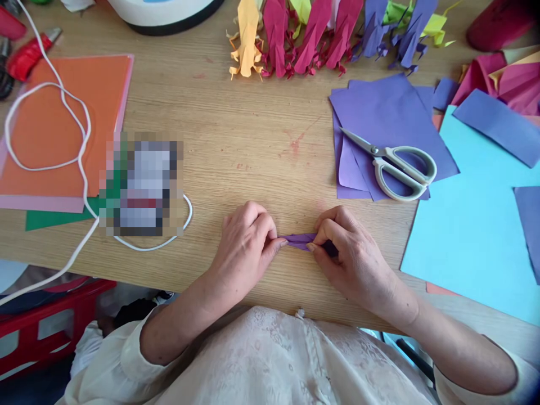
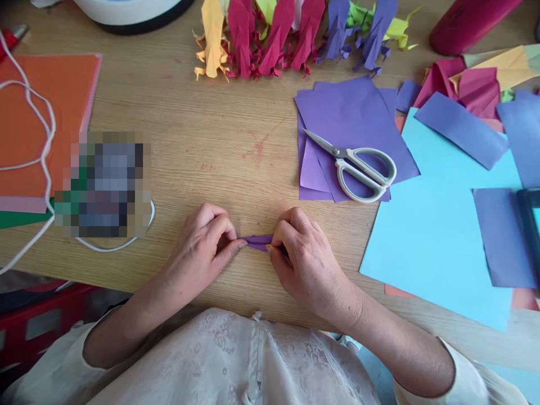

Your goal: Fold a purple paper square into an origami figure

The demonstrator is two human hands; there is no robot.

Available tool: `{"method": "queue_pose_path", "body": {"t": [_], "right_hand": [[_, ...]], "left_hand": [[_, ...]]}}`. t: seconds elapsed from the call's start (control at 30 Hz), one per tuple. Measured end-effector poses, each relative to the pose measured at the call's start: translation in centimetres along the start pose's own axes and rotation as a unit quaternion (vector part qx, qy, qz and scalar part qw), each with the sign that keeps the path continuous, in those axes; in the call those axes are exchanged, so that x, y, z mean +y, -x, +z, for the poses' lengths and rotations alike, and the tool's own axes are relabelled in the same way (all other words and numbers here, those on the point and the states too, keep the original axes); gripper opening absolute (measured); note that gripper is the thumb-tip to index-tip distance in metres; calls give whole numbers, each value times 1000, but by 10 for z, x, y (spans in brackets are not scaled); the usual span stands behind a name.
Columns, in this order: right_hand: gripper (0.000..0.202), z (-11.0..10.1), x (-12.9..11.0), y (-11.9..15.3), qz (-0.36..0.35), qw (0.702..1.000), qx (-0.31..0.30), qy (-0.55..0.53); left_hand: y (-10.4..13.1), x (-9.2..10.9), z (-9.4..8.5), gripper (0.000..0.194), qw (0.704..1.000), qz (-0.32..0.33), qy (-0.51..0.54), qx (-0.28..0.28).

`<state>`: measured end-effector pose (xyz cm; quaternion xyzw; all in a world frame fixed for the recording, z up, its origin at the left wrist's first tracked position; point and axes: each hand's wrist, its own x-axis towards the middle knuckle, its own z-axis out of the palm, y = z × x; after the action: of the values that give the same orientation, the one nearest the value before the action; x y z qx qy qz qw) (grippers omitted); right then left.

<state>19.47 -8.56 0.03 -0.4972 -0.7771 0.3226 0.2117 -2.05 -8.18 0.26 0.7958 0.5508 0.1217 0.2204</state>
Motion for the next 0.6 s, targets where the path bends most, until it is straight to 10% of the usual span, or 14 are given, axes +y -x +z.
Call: {"method": "queue_pose_path", "body": {"t": [0.6], "right_hand": [[14,3,1,1,-24,1000,-4,9]], "left_hand": [[-4,-12,-7,9,1000,4,12,-22]]}}
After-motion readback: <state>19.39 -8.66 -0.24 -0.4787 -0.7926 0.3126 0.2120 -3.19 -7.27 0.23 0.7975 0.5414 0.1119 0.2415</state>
